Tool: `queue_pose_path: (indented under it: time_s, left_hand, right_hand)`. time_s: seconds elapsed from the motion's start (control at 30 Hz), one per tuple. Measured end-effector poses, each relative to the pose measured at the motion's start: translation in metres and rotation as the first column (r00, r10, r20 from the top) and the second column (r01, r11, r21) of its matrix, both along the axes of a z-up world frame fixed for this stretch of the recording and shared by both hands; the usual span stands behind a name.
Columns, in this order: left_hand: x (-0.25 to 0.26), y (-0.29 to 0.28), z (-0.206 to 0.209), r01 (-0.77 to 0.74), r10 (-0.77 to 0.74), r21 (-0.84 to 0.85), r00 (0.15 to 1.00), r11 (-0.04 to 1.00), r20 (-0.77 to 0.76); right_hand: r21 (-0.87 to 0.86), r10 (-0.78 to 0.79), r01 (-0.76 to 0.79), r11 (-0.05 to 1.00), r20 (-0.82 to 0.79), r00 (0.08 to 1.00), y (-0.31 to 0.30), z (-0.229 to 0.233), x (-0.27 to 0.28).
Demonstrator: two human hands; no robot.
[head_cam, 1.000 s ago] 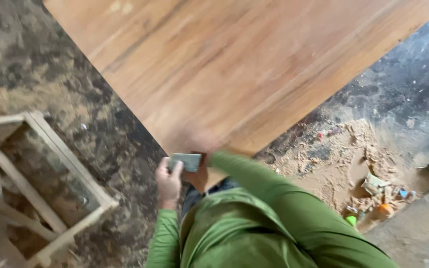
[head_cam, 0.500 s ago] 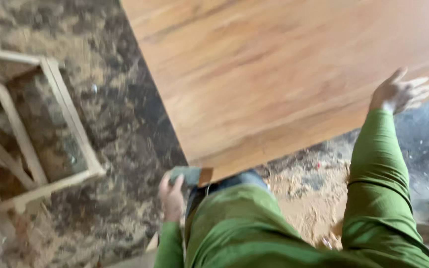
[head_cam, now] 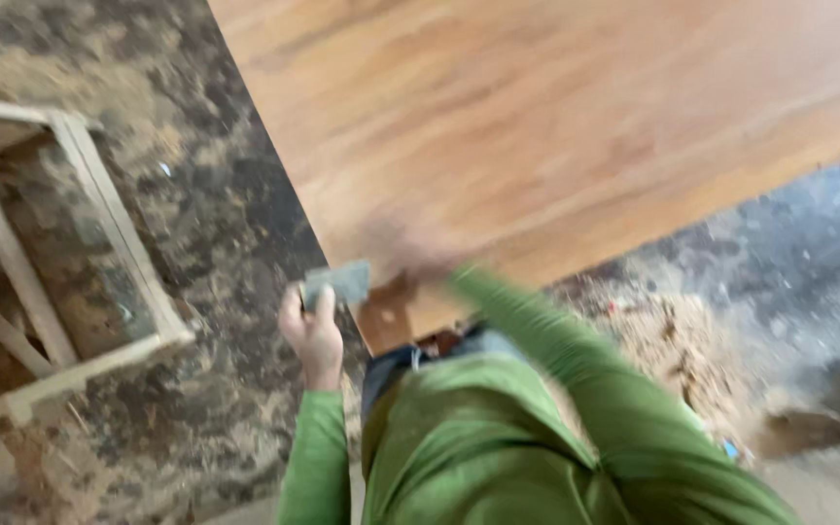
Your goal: The person sands a large wooden board using a sanding block. They move the block back and forth across the surface, covering different areas of the board to smooth it.
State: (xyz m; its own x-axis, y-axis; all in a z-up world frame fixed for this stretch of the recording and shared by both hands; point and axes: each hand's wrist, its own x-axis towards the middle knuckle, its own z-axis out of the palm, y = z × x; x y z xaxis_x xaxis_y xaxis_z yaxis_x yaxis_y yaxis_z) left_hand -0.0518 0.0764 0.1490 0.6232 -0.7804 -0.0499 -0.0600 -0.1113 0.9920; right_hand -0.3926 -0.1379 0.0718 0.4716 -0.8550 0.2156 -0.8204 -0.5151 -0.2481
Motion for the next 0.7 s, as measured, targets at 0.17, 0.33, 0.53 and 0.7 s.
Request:
queue_pose_path:
  time_s: [0.17, 0.33, 0.53, 0.7]
  left_hand:
    - [-0.019, -0.006, -0.018, -0.043, 0.066, 0.216, 0.993, 0.975, -0.098]
    - [-0.055, -0.001, -0.046, 0.175, -0.203, 0.338, 0.978, 0.925, 0.050]
    - [-0.080, -0.033, -0.066, 0.454, -0.491, 0.252, 0.864, 0.855, 0.109]
    - [-0.087, -0.072, -0.064, 0.511, -0.597, 0.312, 0.648, 0.801, 0.472]
  right_hand:
    - [-0.056, -0.601, 0.599, 0.799, -0.050, 0.798, -0.064, 0.042, -0.195]
    - [-0.018, -0.851, 0.852, 0.524, 0.025, 0.524, -0.005, 0.067, -0.277]
    - [-0.067, -0.701, 0.734, 0.676, 0.249, 0.668, 0.071, 0.061, -0.193]
    - [0.076, -0.330, 0.325, 0.943, 0.366, 0.870, 0.132, 0.036, -0.053]
